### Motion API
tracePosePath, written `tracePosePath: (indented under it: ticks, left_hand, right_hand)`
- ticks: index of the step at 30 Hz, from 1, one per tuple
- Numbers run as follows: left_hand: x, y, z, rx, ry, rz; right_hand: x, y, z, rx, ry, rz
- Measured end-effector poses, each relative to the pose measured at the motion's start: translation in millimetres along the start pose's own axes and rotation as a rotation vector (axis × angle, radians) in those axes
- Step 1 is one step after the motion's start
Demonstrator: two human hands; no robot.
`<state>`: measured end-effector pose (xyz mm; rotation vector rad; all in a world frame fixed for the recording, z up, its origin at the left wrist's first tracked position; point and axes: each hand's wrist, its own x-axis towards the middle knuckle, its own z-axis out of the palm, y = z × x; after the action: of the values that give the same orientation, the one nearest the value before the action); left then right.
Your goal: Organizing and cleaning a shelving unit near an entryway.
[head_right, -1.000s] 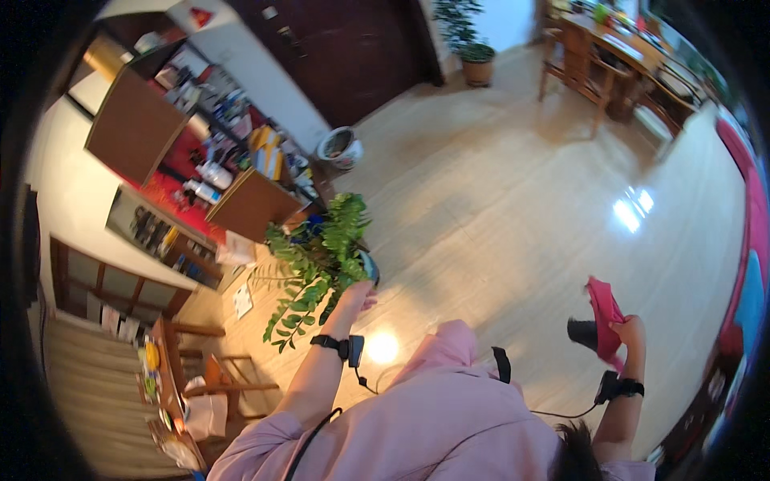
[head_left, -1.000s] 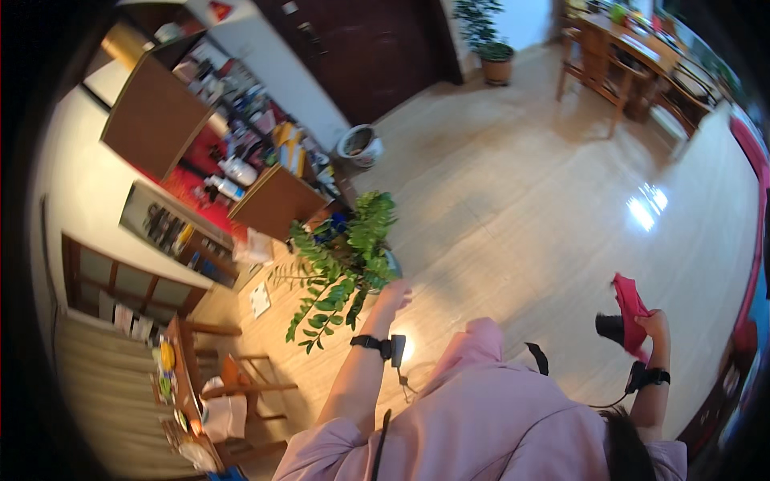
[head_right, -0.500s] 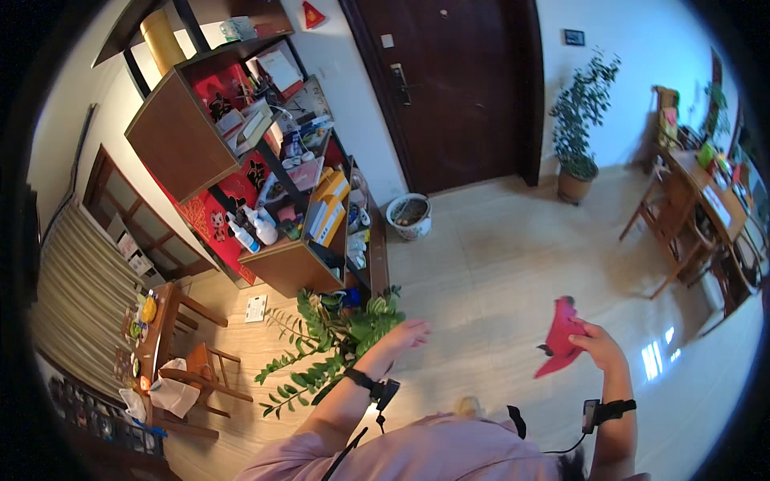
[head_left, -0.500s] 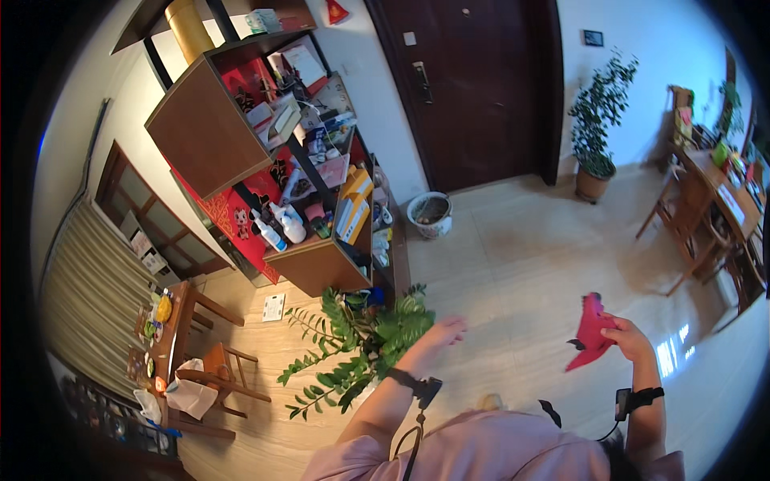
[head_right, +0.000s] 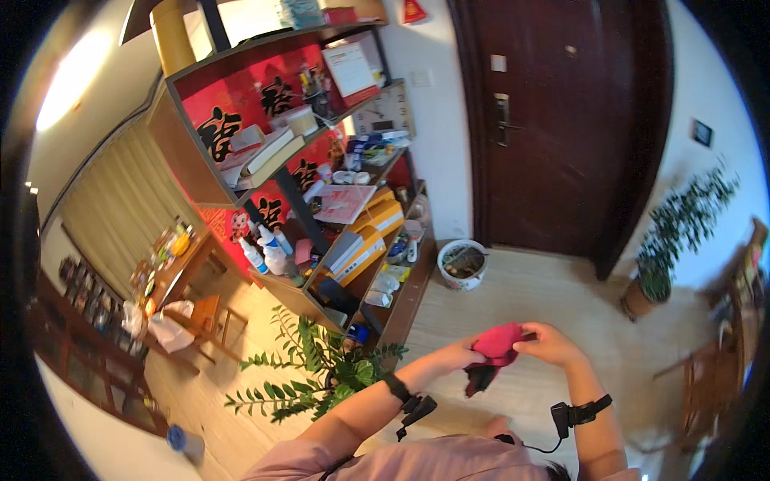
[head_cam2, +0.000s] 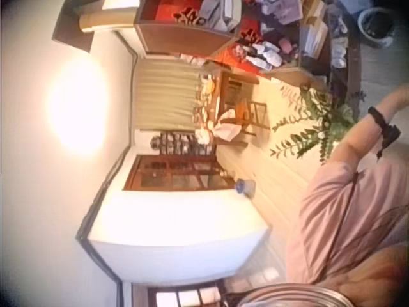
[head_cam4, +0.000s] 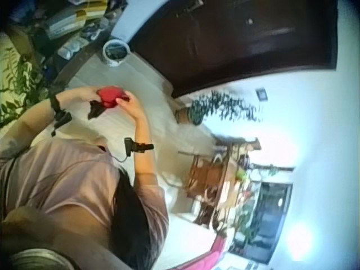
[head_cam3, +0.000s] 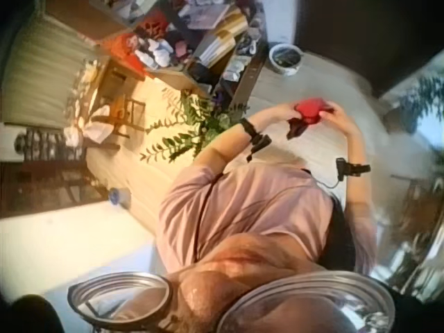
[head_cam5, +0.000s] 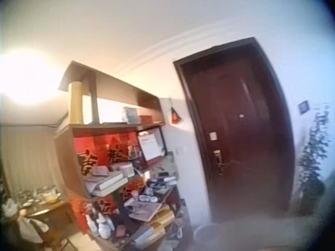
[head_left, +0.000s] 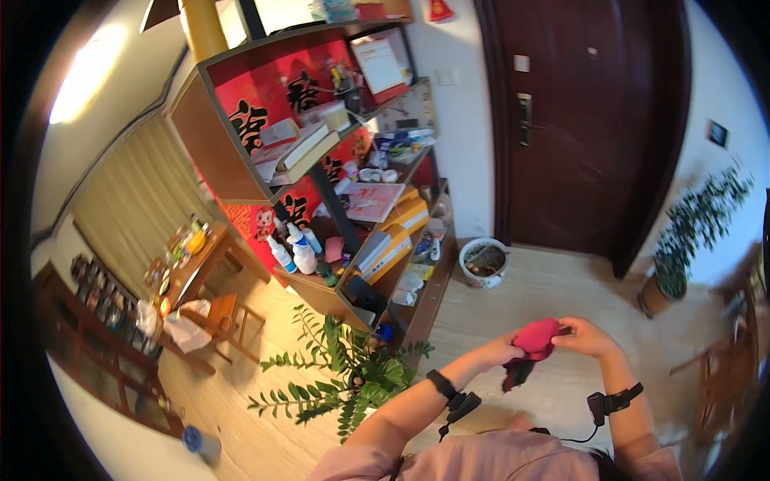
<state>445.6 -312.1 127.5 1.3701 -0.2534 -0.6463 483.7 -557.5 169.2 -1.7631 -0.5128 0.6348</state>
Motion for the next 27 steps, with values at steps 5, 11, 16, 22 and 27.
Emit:
tracePosePath:
  ticks: [5,11,16,22,27]
  left_hand:
    - [-13.3,29.8,-55.2,-0.228,0.412,-0.069]
    - [-69.3,40.7,-90.4,-0.476,0.739,0.182]
    - [-111.2,6.4,-127.5,-0.709,0.954,0.019]
    - [-116.4,-10.6,-132.1,-0.823,1.217,0.129]
    - [-136.7,-47.0,-121.6,-0.933,1.324,0.267]
  right_hand:
    - [140.2,-22.7,-90.8,-0.239,-0.100,0.147]
    - [307.0,-166.1,-46.7,0.250,-0.362,-0.002]
    - [388.1,-270.1,42.4,0.500,-0.622,-0.034]
    - [429.5,-358.5,112.4,0.581,-0.555,0.107]
    - [443.2,-394.7,148.8,0.581,-0.499,0.132]
